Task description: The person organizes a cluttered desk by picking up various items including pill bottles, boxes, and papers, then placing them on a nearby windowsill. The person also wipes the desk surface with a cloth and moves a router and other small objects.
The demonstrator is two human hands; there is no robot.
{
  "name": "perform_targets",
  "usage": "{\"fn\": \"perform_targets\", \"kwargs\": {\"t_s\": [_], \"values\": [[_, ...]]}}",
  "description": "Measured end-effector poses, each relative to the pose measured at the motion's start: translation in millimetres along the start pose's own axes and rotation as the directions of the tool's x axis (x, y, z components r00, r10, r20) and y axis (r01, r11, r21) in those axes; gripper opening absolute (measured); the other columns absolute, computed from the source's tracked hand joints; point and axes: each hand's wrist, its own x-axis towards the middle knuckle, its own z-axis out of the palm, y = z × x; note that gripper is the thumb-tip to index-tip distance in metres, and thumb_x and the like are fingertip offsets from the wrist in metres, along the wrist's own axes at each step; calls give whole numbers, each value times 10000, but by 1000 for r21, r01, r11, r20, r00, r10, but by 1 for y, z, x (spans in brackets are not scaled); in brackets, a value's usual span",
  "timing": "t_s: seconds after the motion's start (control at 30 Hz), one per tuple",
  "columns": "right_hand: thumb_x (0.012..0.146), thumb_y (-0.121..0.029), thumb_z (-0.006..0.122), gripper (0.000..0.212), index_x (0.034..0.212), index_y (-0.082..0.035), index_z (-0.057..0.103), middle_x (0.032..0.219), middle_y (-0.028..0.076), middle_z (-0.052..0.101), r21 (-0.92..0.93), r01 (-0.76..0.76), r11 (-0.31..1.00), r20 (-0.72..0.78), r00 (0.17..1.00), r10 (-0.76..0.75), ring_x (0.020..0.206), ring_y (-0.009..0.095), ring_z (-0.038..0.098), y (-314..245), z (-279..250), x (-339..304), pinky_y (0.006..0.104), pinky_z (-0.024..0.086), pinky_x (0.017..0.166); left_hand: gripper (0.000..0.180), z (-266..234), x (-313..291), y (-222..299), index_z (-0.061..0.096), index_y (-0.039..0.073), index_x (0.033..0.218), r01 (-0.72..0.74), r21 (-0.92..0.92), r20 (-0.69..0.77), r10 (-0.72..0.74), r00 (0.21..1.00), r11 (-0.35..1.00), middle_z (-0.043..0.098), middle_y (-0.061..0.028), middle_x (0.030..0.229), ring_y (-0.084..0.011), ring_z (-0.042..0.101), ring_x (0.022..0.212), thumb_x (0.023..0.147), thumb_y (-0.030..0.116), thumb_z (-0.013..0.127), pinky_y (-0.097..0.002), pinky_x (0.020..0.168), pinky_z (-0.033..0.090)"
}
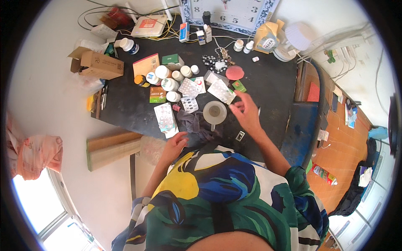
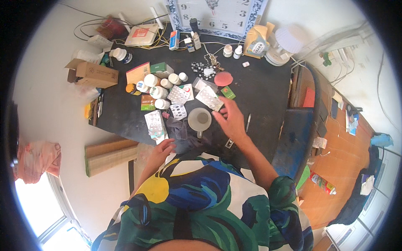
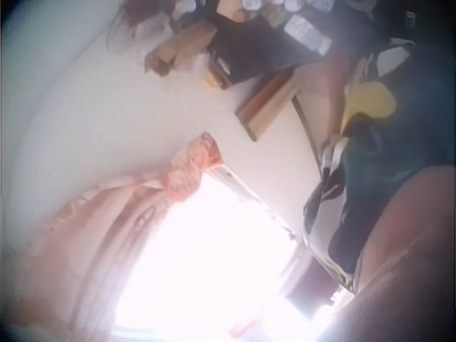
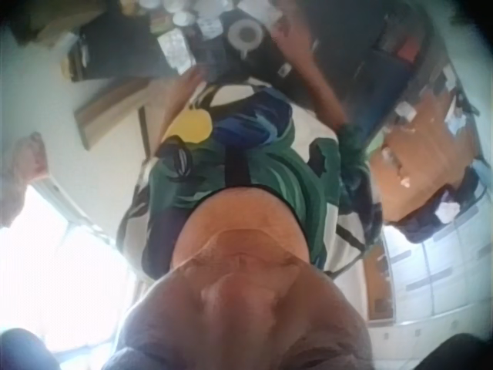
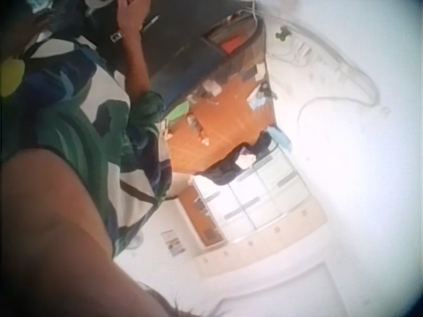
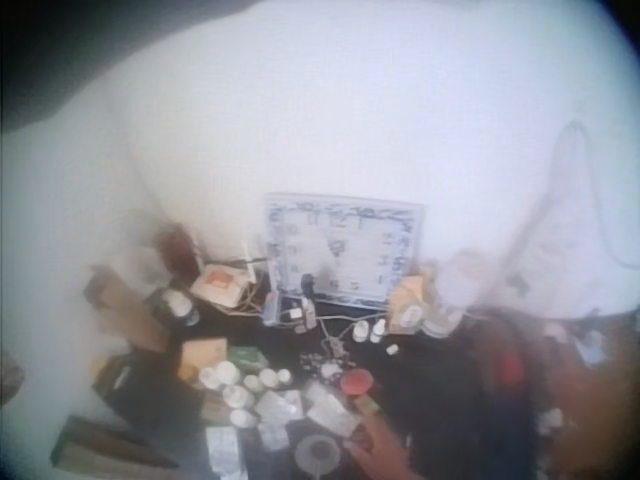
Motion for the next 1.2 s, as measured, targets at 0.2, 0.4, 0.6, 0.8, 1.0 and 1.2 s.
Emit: {"fn": "perform_targets", "kwargs": {"t_s": [0.2,0.4,0.6,0.8,1.0,1.2], "values": [[752,-233,724,333,955,-11,581,923,128,594,-22,-262,965,195,945,261,706,217,626,10,26,-53,321,507,645,385,24,36,18,488,23,1249,-37,-61,144,46,989,997,646,-86,977,-127,605,796,895,169,535,-249,708,476],[739,-328,710,384,987,-43,644,1012,173,560,82,-202,976,236,955,178,930,279,586,33,80,-68,357,484,783,416,43,56,9,471,53,1266,-106,26,276,95,956,994,634,-82,969,-132,600,813,862,120,540,-264,729,470],[753,-342,677,345,953,-62,663,977,157,566,143,-307,941,266,928,262,907,293,568,32,84,-68,361,466,802,359,57,57,20,497,54,1201,-168,79,299,137,944,983,619,-67,994,-140,598,914,846,71,548,-268,799,464],[787,-245,668,318,1036,-49,639,1011,143,568,47,-194,980,309,936,170,862,262,604,41,80,-68,342,486,751,379,56,52,31,489,101,1230,31,-41,359,-14,933,999,592,-26,993,-116,570,852,859,111,562,-244,746,445],[760,-316,657,349,962,-33,638,926,163,593,141,-149,979,281,954,105,855,305,589,49,85,-67,379,466,752,387,55,49,38,462,134,1271,268,-209,440,-155,885,941,539,3,1108,-114,520,979,926,305,497,-291,838,397],[768,-308,675,386,1028,-28,623,951,130,591,308,-327,893,383,902,198,880,252,607,46,87,-67,356,482,766,442,60,46,48,466,149,1283,269,-221,390,-168,905,937,548,-13,1129,-110,498,994,949,435,420,-306,844,384]]}}
